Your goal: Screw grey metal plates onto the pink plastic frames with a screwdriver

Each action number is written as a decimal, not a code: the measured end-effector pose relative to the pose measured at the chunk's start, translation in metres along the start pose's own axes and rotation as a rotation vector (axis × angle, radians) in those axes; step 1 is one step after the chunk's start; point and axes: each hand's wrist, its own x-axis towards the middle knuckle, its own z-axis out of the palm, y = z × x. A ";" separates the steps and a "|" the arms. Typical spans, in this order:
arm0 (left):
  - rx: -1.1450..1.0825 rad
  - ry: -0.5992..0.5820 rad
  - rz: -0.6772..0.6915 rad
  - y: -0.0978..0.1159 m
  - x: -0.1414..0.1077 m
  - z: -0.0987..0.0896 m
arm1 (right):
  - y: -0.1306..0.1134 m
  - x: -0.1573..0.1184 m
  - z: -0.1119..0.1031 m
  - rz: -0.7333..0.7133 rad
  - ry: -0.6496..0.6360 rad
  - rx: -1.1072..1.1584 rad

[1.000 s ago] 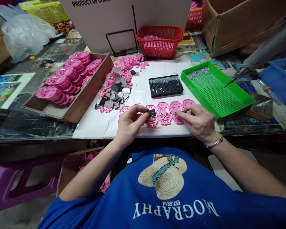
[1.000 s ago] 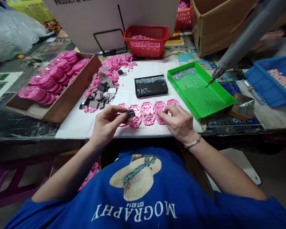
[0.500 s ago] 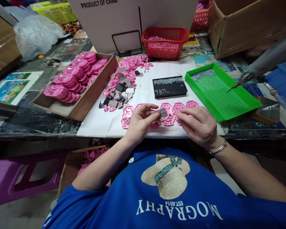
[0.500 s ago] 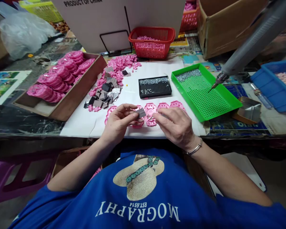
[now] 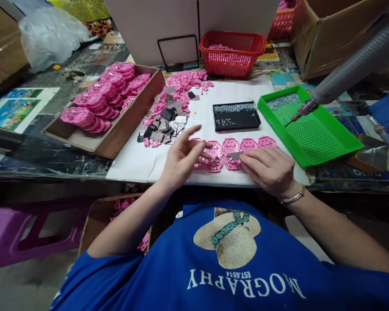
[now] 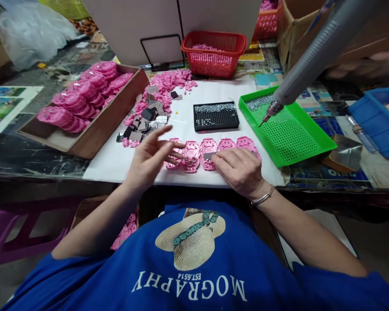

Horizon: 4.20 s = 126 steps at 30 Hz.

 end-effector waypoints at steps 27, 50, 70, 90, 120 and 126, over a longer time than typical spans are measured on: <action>1.316 0.054 0.044 -0.007 0.081 -0.136 | -0.009 0.151 0.089 0.158 -0.652 0.348; 1.271 -0.036 0.083 -0.001 0.059 -0.152 | 0.015 0.192 0.157 0.783 -0.560 0.992; 0.806 0.173 0.166 0.001 0.050 -0.144 | 0.022 0.110 0.038 0.631 -0.498 1.111; -0.043 -0.233 -0.095 0.005 -0.017 -0.024 | -0.028 0.061 0.024 0.310 -0.009 0.832; -0.253 -0.022 -0.114 -0.013 -0.018 -0.040 | -0.031 0.036 0.029 -0.094 -0.200 0.090; -0.371 -0.126 -0.061 -0.011 -0.022 -0.016 | -0.044 0.067 0.027 0.319 -0.052 0.631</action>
